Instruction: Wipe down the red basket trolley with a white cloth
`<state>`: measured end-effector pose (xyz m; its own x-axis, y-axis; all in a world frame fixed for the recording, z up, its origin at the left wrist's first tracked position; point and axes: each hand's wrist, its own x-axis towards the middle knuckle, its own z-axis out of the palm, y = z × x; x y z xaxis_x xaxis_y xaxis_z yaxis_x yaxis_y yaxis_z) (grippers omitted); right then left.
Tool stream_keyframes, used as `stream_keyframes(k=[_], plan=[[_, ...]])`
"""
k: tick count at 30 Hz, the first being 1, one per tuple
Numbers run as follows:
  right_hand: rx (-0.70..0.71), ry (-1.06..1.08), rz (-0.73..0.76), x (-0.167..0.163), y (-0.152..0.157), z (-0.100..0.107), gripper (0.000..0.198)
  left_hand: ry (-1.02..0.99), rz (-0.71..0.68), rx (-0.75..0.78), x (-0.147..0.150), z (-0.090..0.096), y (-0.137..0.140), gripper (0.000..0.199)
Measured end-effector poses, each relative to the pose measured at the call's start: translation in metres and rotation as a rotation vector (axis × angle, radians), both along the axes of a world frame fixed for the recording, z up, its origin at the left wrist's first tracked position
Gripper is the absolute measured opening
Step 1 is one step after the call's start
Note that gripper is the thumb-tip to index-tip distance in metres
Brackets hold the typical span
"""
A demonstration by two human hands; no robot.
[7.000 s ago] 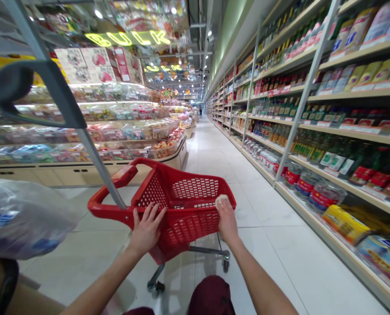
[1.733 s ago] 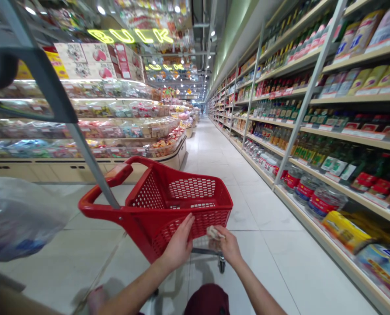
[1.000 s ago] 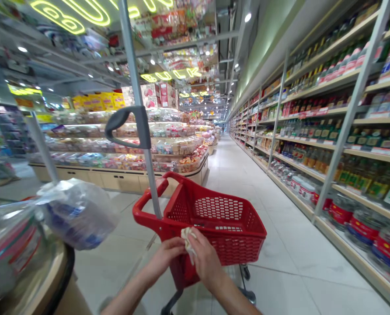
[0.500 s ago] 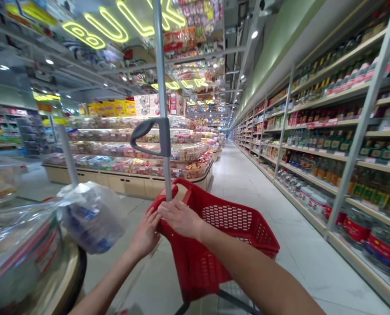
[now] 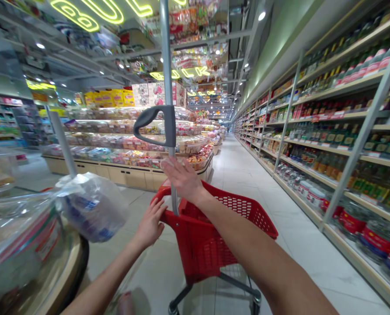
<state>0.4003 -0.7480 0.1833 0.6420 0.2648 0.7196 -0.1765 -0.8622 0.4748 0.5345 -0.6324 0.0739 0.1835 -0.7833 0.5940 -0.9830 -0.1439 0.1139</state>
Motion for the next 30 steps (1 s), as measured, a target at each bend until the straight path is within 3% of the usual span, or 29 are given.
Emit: stream_keyframes(k=[2,7,13,18,20,23,25,30], plan=[[0.031,-0.029,-0.01,-0.001,0.0,0.0,0.045,0.0,0.003,0.007,-0.001,0.0,0.0,0.059],[-0.061,0.191,0.113,-0.013,0.001,-0.045,0.039,0.026,-0.013,0.003,-0.003,-0.001,-0.001,0.063],[0.006,-0.081,-0.037,-0.007,-0.002,-0.005,0.041,0.025,-0.012,-0.039,-0.004,-0.005,-0.004,0.058],[-0.125,0.181,0.07,-0.018,0.001,-0.05,0.037,0.075,-0.033,-0.048,-0.005,-0.006,-0.004,0.058],[-0.129,0.184,0.06,-0.018,0.002,-0.049,0.037,0.087,-0.036,-0.06,-0.006,-0.005,-0.005,0.057],[-0.05,0.038,-0.06,-0.014,0.001,-0.024,0.04,0.079,-0.031,-0.062,-0.006,-0.005,-0.006,0.053],[-0.046,0.003,-0.097,-0.014,0.001,-0.02,0.04,0.073,-0.033,-0.059,-0.005,-0.006,-0.007,0.051],[-0.164,0.209,-0.002,-0.02,0.003,-0.052,0.037,0.074,-0.057,-0.087,-0.004,-0.009,-0.007,0.056]])
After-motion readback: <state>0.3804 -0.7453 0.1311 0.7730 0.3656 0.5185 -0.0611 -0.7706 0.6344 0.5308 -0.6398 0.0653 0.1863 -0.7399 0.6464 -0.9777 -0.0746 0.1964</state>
